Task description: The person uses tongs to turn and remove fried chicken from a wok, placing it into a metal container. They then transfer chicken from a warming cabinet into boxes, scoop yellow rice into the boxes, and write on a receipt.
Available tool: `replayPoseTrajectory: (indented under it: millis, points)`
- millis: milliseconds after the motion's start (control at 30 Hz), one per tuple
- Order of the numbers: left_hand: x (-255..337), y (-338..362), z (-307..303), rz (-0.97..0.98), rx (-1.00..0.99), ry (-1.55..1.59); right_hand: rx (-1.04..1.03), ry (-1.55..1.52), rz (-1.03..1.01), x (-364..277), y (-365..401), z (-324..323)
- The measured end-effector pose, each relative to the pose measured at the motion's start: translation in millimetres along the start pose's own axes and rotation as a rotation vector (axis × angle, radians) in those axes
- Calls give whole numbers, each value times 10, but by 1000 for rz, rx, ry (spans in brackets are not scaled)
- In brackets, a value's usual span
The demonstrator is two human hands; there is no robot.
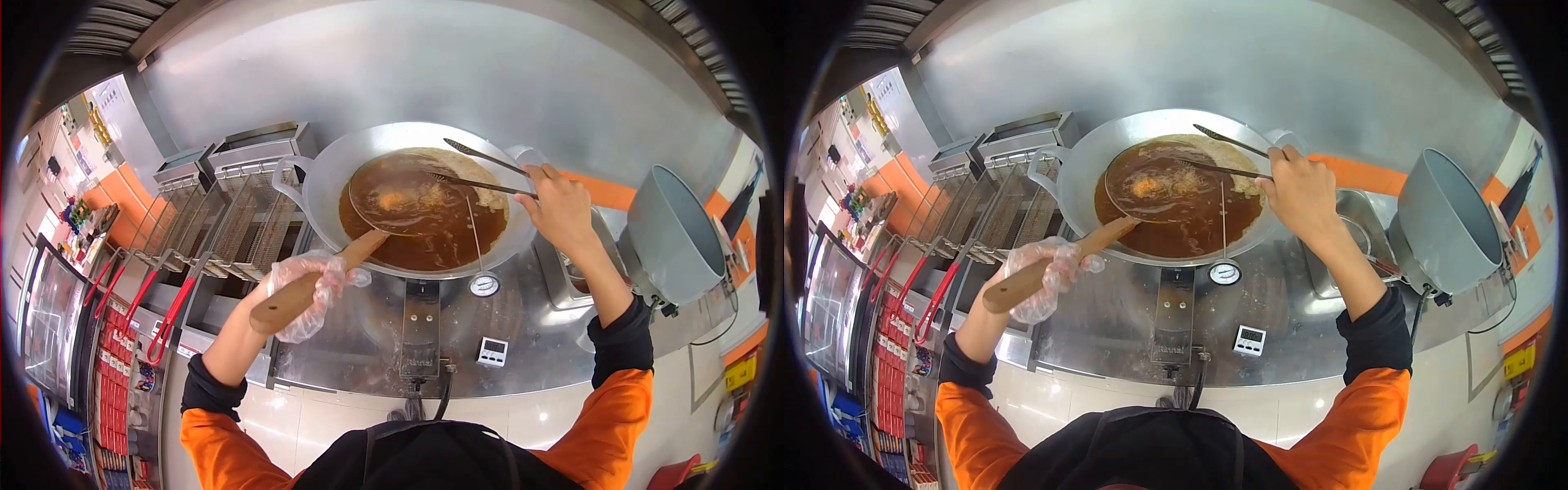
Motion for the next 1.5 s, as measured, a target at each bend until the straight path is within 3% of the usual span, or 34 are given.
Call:
replayPoseTrajectory:
  millis: [200,333,500,633,867,900,1000,1133,1367,1500]
  points:
    - [-65,-54,90,40,-25,-91,-3,-23,16,50,-17,4]
    - [-79,-46,224,-40,-90,164,-22,-19,28,67,-37,13]
    - [67,-86,-30,85,47,-160,1,-35,18,67,-9,-1]
    - [-31,-25,131,-18,-146,180,-24,-50,37,79,17,16]
    - [-22,-109,40,66,-113,-88,-16,-17,28,76,43,47]
    - [-72,-79,32,24,-75,151,-38,-4,48,100,39,59]
    - [-24,-79,69,-33,-85,42,-97,11,91,121,35,122]
    - [-9,-30,93,156,71,-202,-60,19,135,144,58,42]
    - [-99,212,277,247,18,-230,-30,-19,323,424,309,62]
    - [-69,310,286,330,102,-295,-29,-39,393,539,533,84]
Point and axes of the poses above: each hand's wrist, its own y-axis away from the middle knuckle, its own z-axis out of the palm, x = y × z, the point moved 9 cm from there along -y, towards the middle knuckle, and after that the axes turned 6 degrees about -x, right-handed, at the moved point
